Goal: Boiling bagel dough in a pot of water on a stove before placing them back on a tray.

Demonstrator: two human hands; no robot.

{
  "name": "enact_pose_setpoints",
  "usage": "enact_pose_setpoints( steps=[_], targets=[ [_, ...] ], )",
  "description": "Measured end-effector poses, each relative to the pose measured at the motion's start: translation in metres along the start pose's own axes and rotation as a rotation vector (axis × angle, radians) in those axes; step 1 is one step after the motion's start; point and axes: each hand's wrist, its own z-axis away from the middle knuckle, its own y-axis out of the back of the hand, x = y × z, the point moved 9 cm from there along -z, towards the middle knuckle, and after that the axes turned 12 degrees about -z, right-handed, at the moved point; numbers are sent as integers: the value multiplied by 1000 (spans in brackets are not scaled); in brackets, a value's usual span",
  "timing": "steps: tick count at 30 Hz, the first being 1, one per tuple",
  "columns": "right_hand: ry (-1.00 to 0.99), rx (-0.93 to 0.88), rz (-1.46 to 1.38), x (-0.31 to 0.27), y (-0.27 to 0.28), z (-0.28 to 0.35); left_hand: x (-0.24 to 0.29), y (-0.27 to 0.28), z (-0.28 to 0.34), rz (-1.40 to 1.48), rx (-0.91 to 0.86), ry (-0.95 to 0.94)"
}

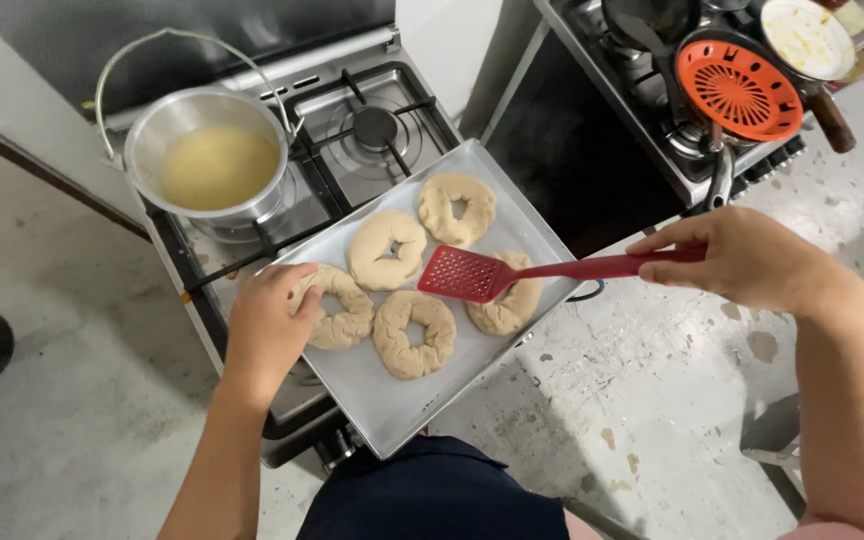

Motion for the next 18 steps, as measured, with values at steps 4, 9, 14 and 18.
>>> enact_pose_setpoints(
  steps=[4,9,14,18],
  targets=[
    [-5,-31,-22,18,-16,-9,2,-32,-13,-37,21,-100],
    [104,39,-93,31,-29,-18,10,-81,-36,-10,-33,-181],
    [248,119,-56,19,-46,-8,11,-112,-46,-56,-61,-207],
    [370,112,-112,6,-62,-13,3,-123,-52,-145,-77,-221]
  ],
)
